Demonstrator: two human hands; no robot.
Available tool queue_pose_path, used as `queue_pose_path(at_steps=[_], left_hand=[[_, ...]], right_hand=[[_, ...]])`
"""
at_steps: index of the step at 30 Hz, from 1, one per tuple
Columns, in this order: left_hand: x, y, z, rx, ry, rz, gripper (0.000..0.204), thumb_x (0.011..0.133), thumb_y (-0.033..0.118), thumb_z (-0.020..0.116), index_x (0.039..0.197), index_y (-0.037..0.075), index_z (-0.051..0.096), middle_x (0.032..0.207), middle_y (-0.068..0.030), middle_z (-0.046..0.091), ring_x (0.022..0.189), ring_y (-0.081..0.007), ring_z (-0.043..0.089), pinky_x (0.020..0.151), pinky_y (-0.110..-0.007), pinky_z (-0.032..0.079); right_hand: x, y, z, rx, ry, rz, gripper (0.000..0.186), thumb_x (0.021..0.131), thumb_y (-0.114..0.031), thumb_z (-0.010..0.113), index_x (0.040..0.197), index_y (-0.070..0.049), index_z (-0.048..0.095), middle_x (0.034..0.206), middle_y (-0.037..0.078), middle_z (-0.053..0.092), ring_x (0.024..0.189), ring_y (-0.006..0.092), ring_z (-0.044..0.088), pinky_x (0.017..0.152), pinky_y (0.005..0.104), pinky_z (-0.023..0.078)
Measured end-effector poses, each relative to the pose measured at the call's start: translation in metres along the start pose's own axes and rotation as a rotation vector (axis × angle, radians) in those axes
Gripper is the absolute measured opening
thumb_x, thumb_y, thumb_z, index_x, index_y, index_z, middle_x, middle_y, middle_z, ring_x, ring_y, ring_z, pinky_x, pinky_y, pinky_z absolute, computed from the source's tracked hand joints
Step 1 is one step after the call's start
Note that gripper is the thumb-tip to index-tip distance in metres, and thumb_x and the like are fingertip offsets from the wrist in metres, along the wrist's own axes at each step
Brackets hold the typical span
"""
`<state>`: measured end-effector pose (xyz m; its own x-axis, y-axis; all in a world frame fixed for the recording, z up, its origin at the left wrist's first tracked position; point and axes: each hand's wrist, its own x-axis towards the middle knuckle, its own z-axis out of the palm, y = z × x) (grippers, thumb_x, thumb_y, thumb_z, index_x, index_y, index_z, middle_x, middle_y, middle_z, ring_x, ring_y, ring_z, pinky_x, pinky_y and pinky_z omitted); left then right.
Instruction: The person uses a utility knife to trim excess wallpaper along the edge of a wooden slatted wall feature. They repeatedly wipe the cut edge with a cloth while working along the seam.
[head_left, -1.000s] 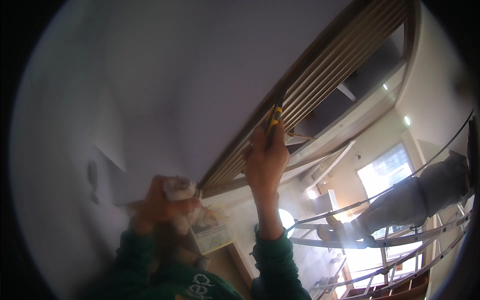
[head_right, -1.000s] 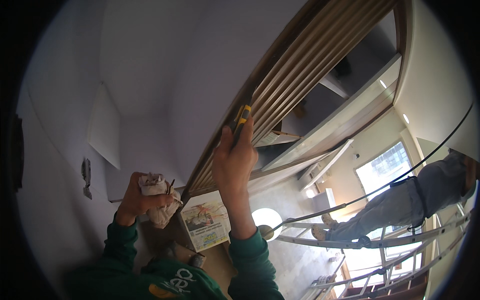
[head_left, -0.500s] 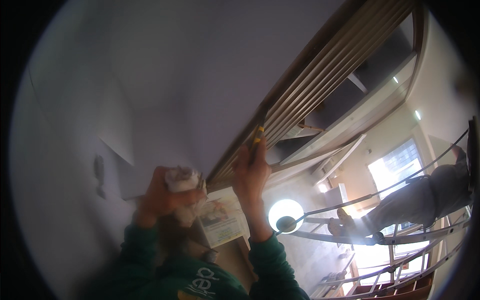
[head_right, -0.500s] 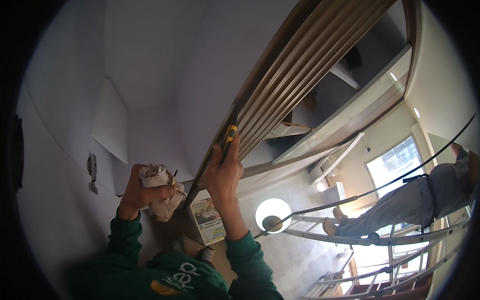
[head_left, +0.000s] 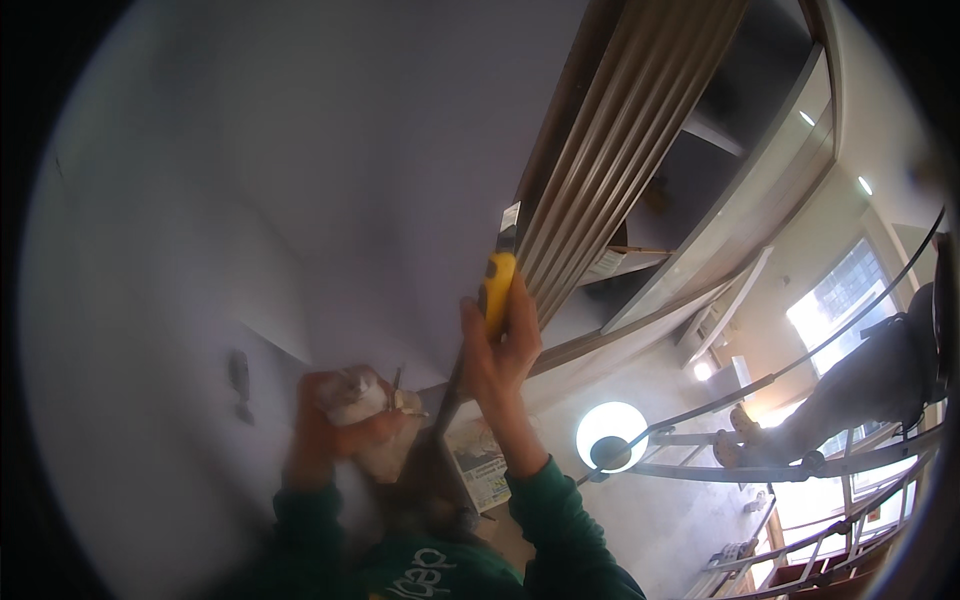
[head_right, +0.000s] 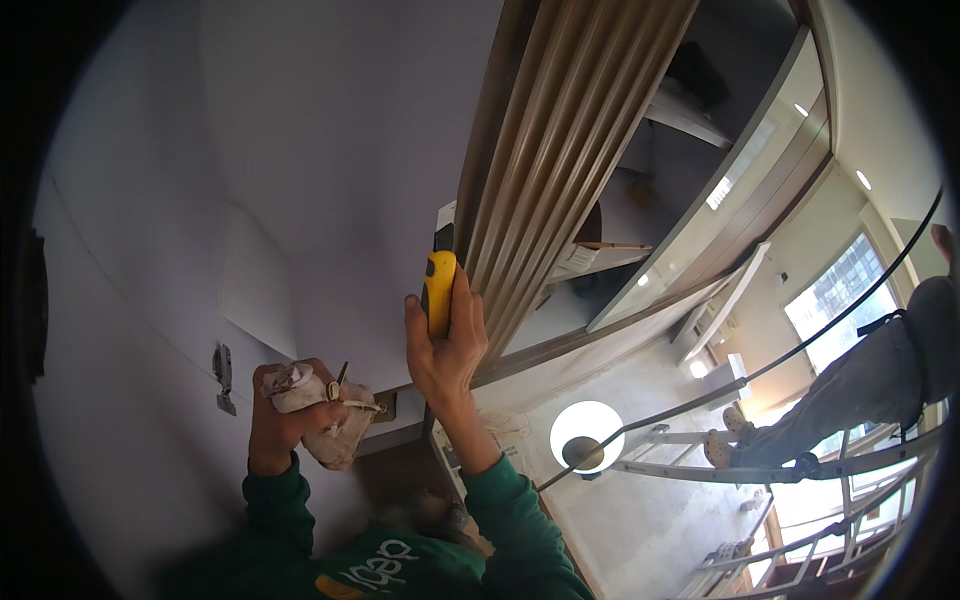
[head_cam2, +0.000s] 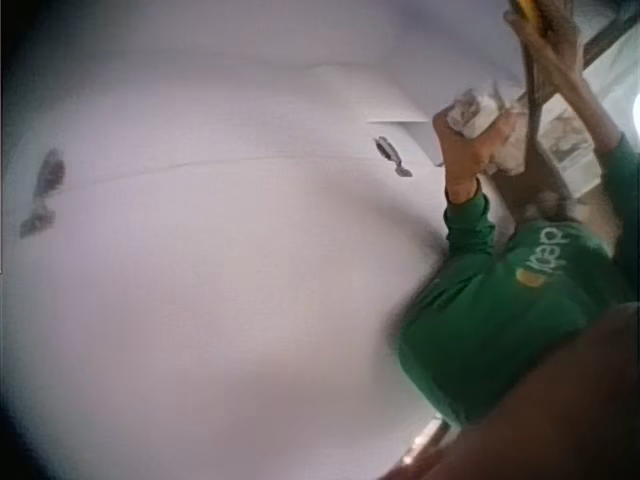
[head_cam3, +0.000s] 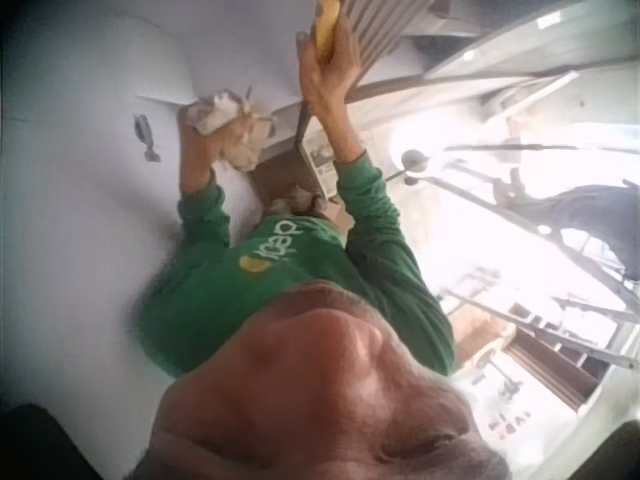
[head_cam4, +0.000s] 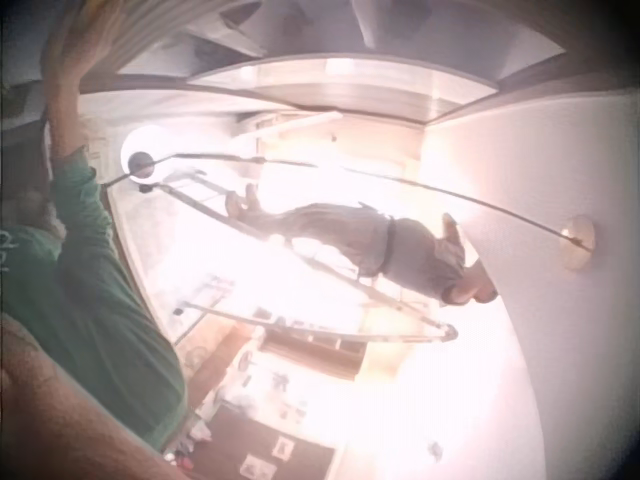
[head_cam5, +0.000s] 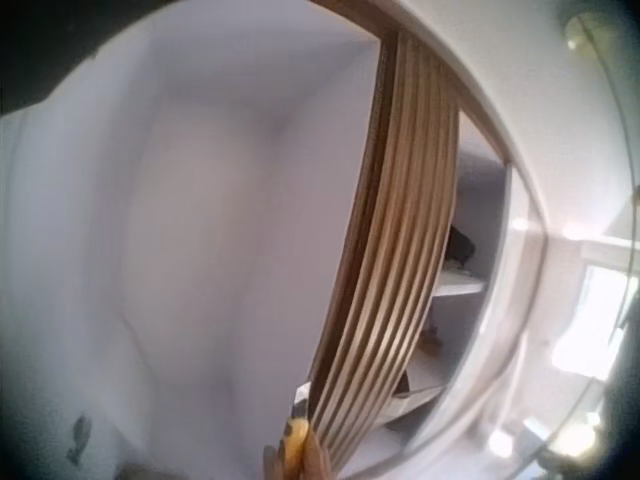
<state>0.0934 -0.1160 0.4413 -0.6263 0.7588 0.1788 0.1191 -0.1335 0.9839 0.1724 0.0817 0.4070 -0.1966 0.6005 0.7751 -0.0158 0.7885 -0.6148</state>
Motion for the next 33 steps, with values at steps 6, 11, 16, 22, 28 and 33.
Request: queue_pose_path(at_steps=[6, 11, 16, 22, 28, 33], left_hand=[[-0.037, 0.018, -0.009, -0.021, 0.216, -0.053, 0.021, 0.066, 0.008, 0.081, 0.083, 0.002, 0.070, 0.077, -0.0031, 0.068, 0.065, -0.0110, 0.064, 0.061, -0.026, 0.051], [-0.051, -0.013, -0.032, 0.148, 0.239, 0.124, 0.028, 0.070, 0.016, 0.085, 0.090, 0.004, 0.069, 0.082, -0.0033, 0.070, 0.065, -0.0118, 0.065, 0.060, -0.026, 0.055], [-0.051, -0.010, -0.032, 0.090, 0.213, 0.100, 0.028, 0.071, 0.014, 0.085, 0.091, 0.002, 0.069, 0.080, -0.0039, 0.070, 0.064, -0.0122, 0.067, 0.059, -0.026, 0.056], [-0.048, 0.005, -0.017, -0.080, 0.199, 0.029, 0.027, 0.071, 0.008, 0.084, 0.092, 0.001, 0.069, 0.079, -0.0056, 0.070, 0.062, -0.0138, 0.068, 0.058, -0.026, 0.055], [-0.044, 0.022, -0.008, -0.007, 0.228, 0.004, 0.020, 0.066, 0.008, 0.079, 0.081, 0.001, 0.067, 0.073, -0.0027, 0.066, 0.063, -0.0121, 0.061, 0.061, -0.026, 0.049], [-0.044, 0.027, -0.002, -0.019, 0.281, 0.008, 0.018, 0.063, 0.007, 0.077, 0.076, 0.002, 0.067, 0.070, -0.0014, 0.064, 0.063, -0.0113, 0.058, 0.061, -0.025, 0.046]], right_hand=[[0.006, 0.013, 0.016, -0.007, 0.007, 0.109, 0.057, 0.092, -0.021, 0.072, 0.136, 0.009, 0.052, 0.091, 0.013, 0.057, 0.073, 0.0208, 0.059, 0.062, 0.0346, 0.048], [0.008, 0.023, 0.021, -0.034, 0.017, 0.097, 0.057, 0.092, -0.021, 0.071, 0.138, 0.006, 0.051, 0.093, 0.013, 0.057, 0.075, 0.0208, 0.059, 0.063, 0.0352, 0.049], [0.002, 0.040, 0.025, 0.017, 0.077, 0.116, 0.055, 0.093, -0.020, 0.070, 0.138, 0.006, 0.052, 0.092, 0.013, 0.057, 0.075, 0.0201, 0.058, 0.062, 0.0351, 0.048], [0.008, 0.040, 0.022, -0.011, 0.037, 0.135, 0.053, 0.092, -0.018, 0.070, 0.136, 0.005, 0.053, 0.088, 0.011, 0.055, 0.070, 0.0183, 0.055, 0.058, 0.0349, 0.044], [0.013, 0.033, 0.020, -0.027, 0.042, 0.139, 0.053, 0.091, -0.019, 0.070, 0.135, 0.005, 0.053, 0.087, 0.011, 0.054, 0.070, 0.0176, 0.054, 0.058, 0.0349, 0.044], [0.012, 0.027, 0.023, 0.036, 0.077, 0.166, 0.058, 0.093, -0.019, 0.070, 0.141, 0.002, 0.046, 0.086, 0.010, 0.056, 0.066, 0.0156, 0.056, 0.056, 0.0322, 0.046]])
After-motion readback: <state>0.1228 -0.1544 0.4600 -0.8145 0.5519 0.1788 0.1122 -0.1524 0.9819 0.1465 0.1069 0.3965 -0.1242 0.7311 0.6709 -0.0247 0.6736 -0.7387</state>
